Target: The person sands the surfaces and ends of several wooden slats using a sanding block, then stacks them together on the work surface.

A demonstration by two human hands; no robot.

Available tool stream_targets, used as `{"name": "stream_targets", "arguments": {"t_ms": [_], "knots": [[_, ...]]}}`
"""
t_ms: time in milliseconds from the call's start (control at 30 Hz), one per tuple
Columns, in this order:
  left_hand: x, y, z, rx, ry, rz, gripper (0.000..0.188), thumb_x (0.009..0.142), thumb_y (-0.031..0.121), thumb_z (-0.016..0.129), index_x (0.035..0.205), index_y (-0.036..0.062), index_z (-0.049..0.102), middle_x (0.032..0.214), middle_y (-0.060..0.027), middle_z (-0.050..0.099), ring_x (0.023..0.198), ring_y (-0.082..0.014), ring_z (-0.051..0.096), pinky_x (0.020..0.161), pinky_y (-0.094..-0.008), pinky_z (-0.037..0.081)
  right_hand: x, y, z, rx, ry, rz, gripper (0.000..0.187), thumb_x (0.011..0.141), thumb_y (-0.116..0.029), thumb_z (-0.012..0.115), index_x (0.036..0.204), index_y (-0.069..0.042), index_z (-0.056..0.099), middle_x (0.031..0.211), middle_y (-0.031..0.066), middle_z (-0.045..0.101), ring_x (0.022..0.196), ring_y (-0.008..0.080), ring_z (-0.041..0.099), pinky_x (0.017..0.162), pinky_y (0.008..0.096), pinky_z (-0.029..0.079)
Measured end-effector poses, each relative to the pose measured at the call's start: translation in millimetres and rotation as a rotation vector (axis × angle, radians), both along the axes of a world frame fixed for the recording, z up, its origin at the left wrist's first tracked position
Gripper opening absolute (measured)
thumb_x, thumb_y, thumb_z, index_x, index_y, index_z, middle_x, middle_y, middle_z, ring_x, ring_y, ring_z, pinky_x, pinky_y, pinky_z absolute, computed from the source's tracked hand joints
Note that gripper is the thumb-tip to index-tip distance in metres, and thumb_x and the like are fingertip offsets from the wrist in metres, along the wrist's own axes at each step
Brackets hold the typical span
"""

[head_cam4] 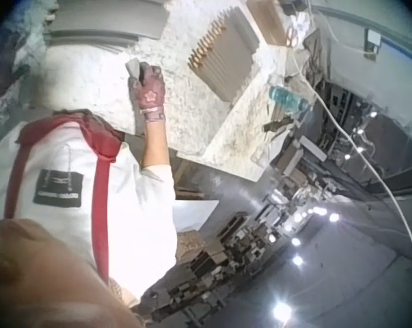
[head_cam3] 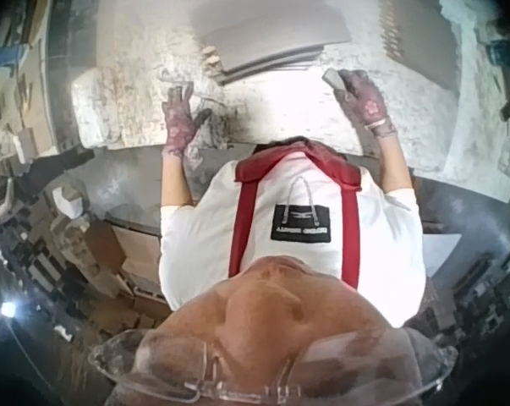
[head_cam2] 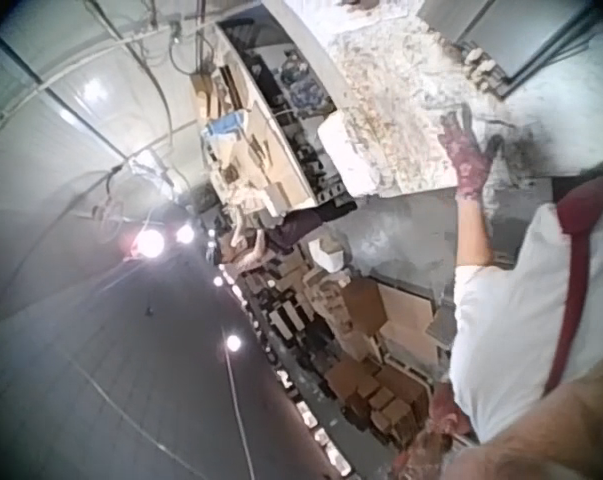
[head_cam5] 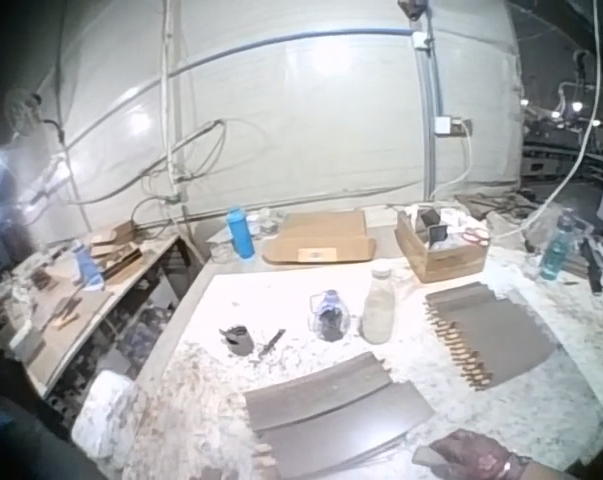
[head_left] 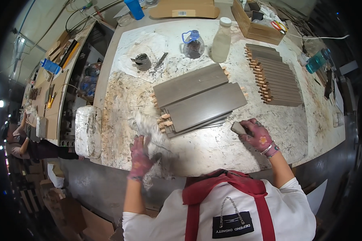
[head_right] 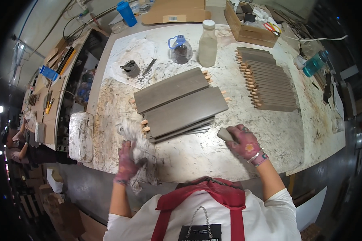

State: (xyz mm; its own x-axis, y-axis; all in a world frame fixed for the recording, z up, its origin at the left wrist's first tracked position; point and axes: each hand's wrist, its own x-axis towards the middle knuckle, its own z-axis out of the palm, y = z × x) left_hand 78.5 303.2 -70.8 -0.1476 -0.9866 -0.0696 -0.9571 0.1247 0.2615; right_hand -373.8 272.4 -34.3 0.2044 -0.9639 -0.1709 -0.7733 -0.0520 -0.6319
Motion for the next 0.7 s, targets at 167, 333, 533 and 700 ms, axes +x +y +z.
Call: {"name": "stream_targets", "arguments": {"t_ms": [167,333,533,700], "knots": [[27.3,54.9,14.5,0.047,0.839,0.635,0.044,0.077,-0.001,0.070,0.120,0.0061,0.063,0.103,-0.0110,0.067,0.092,-0.0201,0.063,0.082,-0.0318,0.052,21.4,4.3,43.1,-0.263,-0.202,0.162,0.040,0.082,-0.012,0.067,0.120,-0.006,0.059,0.113,0.0148,0.058,0.101,0.0359,0.060,0.088,0.0412,0.050],[-17.6,63.1,140.0,0.093,0.868,-0.086,0.041,0.066,0.010,0.085,0.103,0.0001,0.068,0.095,-0.0107,0.071,0.089,-0.0192,0.069,0.080,-0.0324,0.056,84.9,15.0,62.3,0.154,-0.666,0.527,0.071,0.087,-0.022,0.072,0.147,-0.004,0.037,0.141,0.0159,0.041,0.136,0.0282,0.042,0.112,0.0378,0.039],[-139.1,-5.7,139.0,-0.294,0.276,-0.565,0.035,0.076,0.014,0.063,0.109,0.0056,0.065,0.103,-0.0122,0.064,0.097,-0.0294,0.062,0.088,-0.0422,0.050,96.2,25.5,0.5,0.261,-0.990,0.654,0.068,0.089,-0.026,0.069,0.146,-0.006,0.038,0.146,0.0131,0.042,0.133,0.0249,0.042,0.113,0.0393,0.033],[-174.6,-44.6,160.9,0.160,0.784,-0.652,0.057,0.083,0.026,0.071,0.131,0.0011,0.053,0.122,-0.0172,0.060,0.116,-0.0297,0.058,0.099,-0.0420,0.046,39.7,25.4,44.9,0.656,-1.674,-0.103,0.057,0.092,-0.026,0.064,0.140,-0.001,0.043,0.143,0.0148,0.046,0.129,0.0265,0.049,0.108,0.0407,0.043]]}}
